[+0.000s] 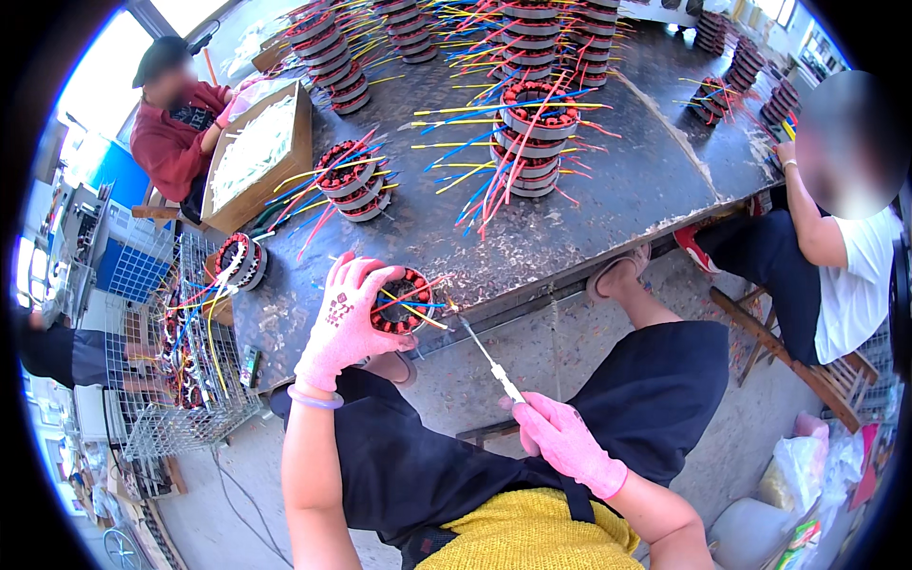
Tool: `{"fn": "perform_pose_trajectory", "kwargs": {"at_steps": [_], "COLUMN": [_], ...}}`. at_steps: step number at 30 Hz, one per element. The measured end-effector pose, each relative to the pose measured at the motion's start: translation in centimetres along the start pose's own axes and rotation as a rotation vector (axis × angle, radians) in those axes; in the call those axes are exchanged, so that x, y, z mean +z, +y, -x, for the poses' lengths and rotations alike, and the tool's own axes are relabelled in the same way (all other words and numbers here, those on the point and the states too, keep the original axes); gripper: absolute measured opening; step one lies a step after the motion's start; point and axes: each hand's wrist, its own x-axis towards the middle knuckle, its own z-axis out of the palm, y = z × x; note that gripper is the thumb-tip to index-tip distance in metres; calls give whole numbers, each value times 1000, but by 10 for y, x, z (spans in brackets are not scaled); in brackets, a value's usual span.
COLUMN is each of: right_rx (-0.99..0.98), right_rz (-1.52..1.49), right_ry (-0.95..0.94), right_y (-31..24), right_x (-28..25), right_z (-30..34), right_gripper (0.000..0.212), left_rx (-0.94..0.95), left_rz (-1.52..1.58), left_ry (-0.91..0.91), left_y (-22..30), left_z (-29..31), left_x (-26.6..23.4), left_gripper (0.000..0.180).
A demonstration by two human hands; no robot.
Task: The person uses a handheld lighter to apply heat to the ends of bundles of colored wires on several circular metal stators. They take each component one by one from a large pile on the table, applying the flame to multiple wire ends before placing the finished component into a container.
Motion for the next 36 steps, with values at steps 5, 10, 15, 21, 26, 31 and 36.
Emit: {"fn": "perform_pose_trajectory", "kwargs": {"at_steps": [5, 10, 15, 21, 26, 31, 36], "right_rx": [-3, 8, -9, -3, -15, 12, 4], "right_rz": [-29, 16, 32, -1, 16, -15, -3], "right_ry": [6, 23, 8, 14, 28, 29, 29], "right_y": [10, 1, 2, -2, 1, -4, -3], "right_x": [0, -1, 0, 1, 1, 3, 2], "right_z": [-3, 1, -1, 1, 1, 1, 1], "right_gripper": [36, 36, 36, 37, 37, 37, 36], "left_rx": [-9, -3, 9, 10, 20, 26, 30], "left_rz": [14, 16, 2, -3, -6, -23, -12], "left_ry": [10, 18, 20, 24, 29, 33, 28], "left_y": [3, 4, 4, 6, 5, 4, 5], "left_z": [-1, -2, -2, -2, -2, -1, -2], "left_x": [0, 1, 0, 0, 1, 0, 0], "left_gripper": [88, 87, 87, 86, 87, 87, 87]}}
